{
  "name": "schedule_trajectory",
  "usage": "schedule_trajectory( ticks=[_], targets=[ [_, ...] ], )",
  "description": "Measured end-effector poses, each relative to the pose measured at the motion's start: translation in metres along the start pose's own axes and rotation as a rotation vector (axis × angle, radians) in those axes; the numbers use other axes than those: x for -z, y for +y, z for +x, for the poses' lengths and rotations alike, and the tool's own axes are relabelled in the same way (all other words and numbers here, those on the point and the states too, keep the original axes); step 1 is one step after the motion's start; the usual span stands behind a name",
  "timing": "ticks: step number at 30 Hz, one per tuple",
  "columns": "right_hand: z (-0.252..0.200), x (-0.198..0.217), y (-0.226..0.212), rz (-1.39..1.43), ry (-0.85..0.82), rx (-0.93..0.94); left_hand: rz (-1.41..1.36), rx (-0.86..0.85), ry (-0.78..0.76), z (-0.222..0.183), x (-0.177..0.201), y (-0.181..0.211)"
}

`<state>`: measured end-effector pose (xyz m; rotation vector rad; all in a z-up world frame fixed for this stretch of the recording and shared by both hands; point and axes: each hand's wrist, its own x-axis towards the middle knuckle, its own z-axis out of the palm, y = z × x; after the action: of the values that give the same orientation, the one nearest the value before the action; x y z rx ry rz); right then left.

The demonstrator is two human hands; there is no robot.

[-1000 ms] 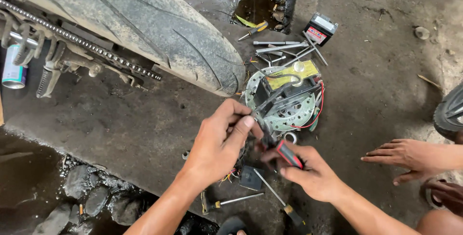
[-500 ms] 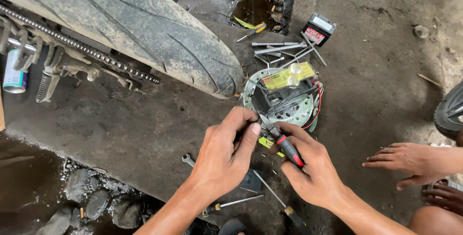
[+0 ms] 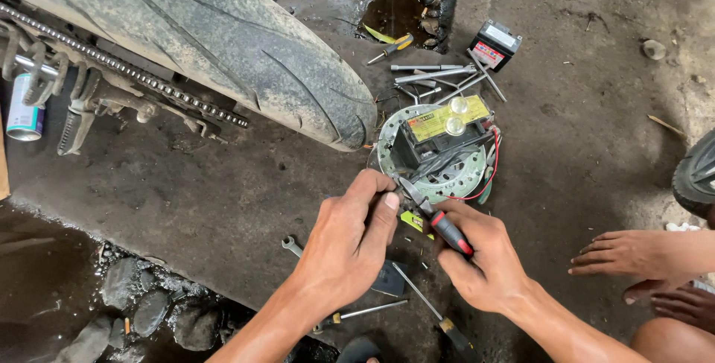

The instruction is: Repairing and testing the electrical wiring of a motorcycle headlight assembly using pliers

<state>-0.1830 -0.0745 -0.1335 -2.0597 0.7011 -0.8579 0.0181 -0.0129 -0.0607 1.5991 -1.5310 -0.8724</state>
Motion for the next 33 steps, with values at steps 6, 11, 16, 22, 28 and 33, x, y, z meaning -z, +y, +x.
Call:
schedule_trajectory(
  ticks=[6, 11, 16, 22, 28, 33],
  targets=[
    [0.009, 0.015, -0.019, 1.000, -0.316, -0.400, -0.198, -0.069, -0.082, 0.002, 0.012, -0.019],
    [0.003, 0.026, -0.011, 0.568, -0.352, -0.162, -0.410, -0.134, -0.111, 0.000, 0.020, -0.017],
    [0.016, 0.038, -0.032, 0.629, -0.317, -0.130, -0.380, -0.152, -0.038, 0.001, 0.019, -0.017],
    [0.007, 0.038, -0.018, -0.054, -0.097, -0.142, -0.509, -0.203, 0.028, -0.005, 0.020, -0.006],
    [0.002, 0.035, -0.027, -0.230, -0.059, 0.024, -0.308, -0.169, 0.207, -0.004, 0.010, 0.001],
    [0.005, 0.039, -0.028, -0.205, -0.073, 0.025, -0.658, -0.059, 0.230, 0.002, 0.009, -0.004]
  ],
)
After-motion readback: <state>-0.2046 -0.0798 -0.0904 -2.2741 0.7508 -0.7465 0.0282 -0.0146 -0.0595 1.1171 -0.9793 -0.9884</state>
